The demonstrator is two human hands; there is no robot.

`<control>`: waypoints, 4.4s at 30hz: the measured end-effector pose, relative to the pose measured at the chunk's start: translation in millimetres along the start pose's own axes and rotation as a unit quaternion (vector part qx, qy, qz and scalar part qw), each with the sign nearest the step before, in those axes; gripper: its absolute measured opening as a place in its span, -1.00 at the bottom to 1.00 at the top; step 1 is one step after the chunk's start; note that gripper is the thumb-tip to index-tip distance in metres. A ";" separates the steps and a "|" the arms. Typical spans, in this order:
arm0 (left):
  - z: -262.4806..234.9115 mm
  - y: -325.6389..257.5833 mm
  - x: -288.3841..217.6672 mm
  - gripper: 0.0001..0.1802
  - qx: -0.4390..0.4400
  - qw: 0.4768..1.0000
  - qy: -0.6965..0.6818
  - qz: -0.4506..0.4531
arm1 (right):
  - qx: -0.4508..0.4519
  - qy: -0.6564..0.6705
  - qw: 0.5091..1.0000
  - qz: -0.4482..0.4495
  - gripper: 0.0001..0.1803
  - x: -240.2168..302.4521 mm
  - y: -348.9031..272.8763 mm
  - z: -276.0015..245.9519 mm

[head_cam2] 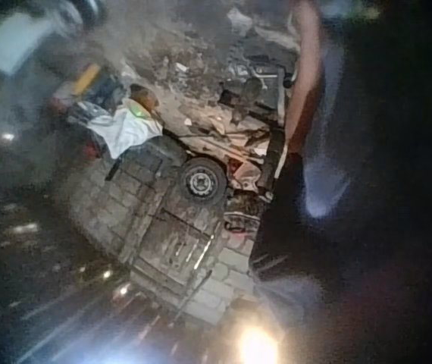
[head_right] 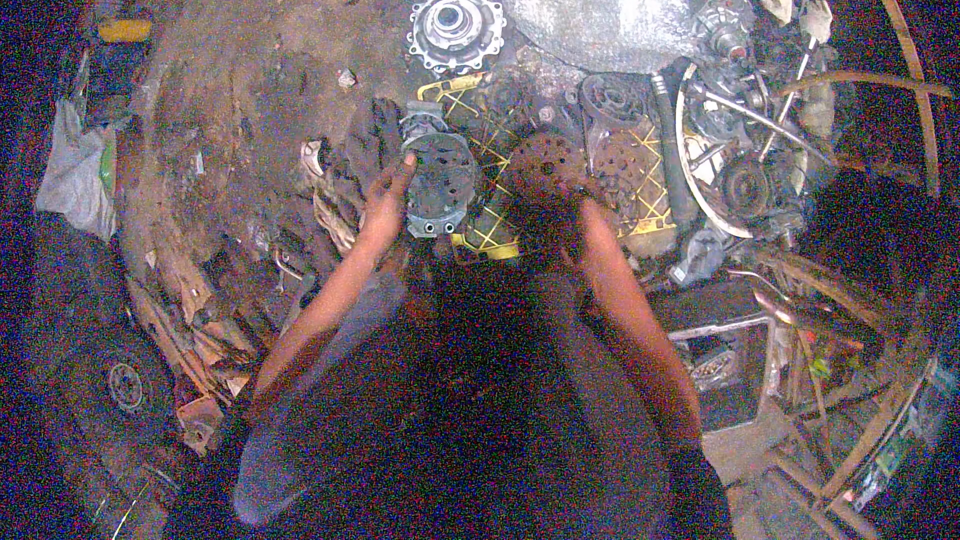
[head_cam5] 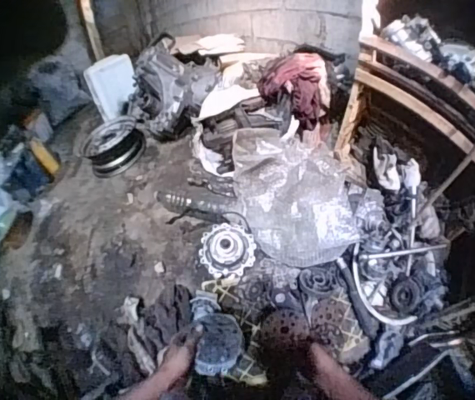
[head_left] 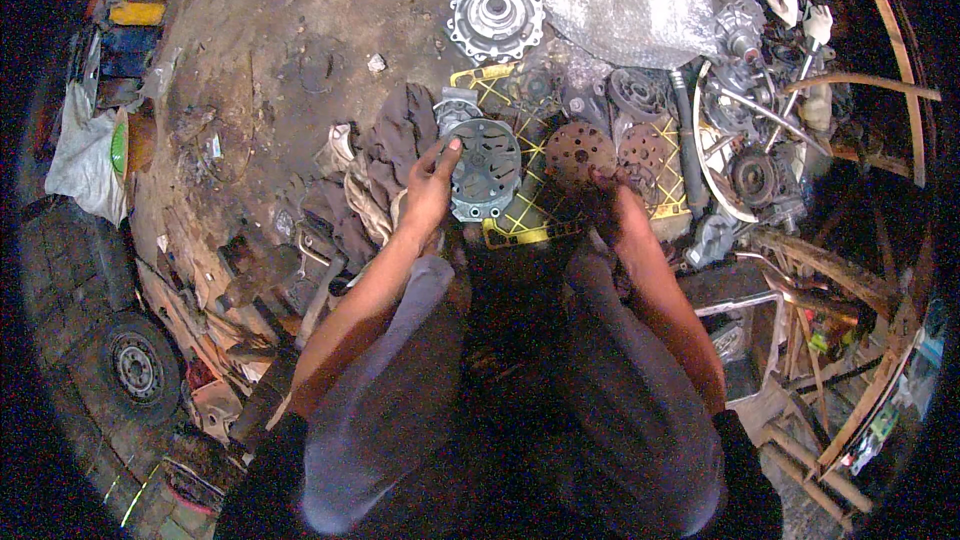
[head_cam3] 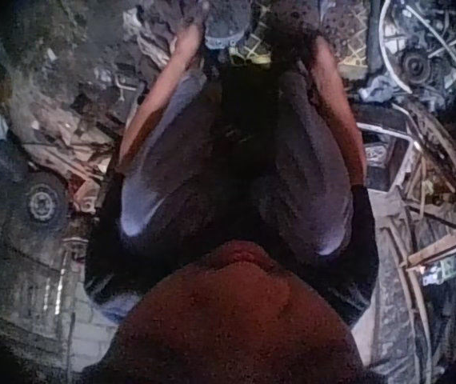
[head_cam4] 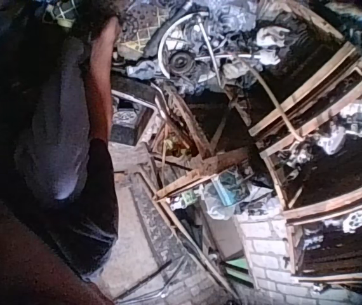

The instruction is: The person assembles a clutch assembly by hand, stacking friction plates and metal discs into a cylindrical housing. They repeatedly pick up, align, and insert each plate, then press the stack into the housing and rotate it to check fit.

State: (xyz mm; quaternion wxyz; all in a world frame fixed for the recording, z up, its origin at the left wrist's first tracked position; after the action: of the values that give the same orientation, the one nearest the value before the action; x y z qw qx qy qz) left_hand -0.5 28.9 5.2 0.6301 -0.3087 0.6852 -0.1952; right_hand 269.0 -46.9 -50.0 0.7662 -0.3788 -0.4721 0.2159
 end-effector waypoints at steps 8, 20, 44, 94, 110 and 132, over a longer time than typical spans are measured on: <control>-8.1 22.6 17.3 -0.28 0.028 0.996 -0.004 0.089 | -0.057 -0.086 0.995 -0.011 -0.55 6.8 13.9 -6.1; 20.6 -2.3 6.0 -0.49 0.140 0.975 -0.007 0.170 | -0.095 -0.176 0.977 -0.069 -0.67 -8.3 48.1 -47.1; 12.2 8.0 14.5 -0.43 0.099 0.984 0.024 0.148 | -0.161 -0.698 0.637 -0.284 -0.34 37.2 22.4 -89.6; 3.5 -3.7 1.7 -0.47 0.118 0.989 -0.006 0.085 | 0.004 -0.559 0.713 -0.422 -0.18 49.7 -19.0 93.9; 1.1 10.6 20.4 -0.43 0.151 0.973 0.039 0.167 | -0.187 -0.415 0.840 -0.295 -0.60 14.8 31.9 -35.3; -7.1 13.9 19.0 -0.39 0.127 0.989 -0.019 0.075 | -0.034 -0.771 0.508 -0.383 -0.61 26.1 89.9 20.0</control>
State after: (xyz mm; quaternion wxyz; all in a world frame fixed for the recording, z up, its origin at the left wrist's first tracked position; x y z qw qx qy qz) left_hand -10.3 25.5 -17.1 0.6899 -0.1778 0.6639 -0.2273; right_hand 265.7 34.3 -100.5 0.0949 0.1293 -0.9827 0.0921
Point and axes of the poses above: each hand's wrist, its own y-axis towards the middle knuckle, its own z-axis out of the palm, x = y × z, the point moved 3 cm from there along y, towards the middle knuckle, and after that the axes turned 15 degrees about -y, right-handed, at the moved point
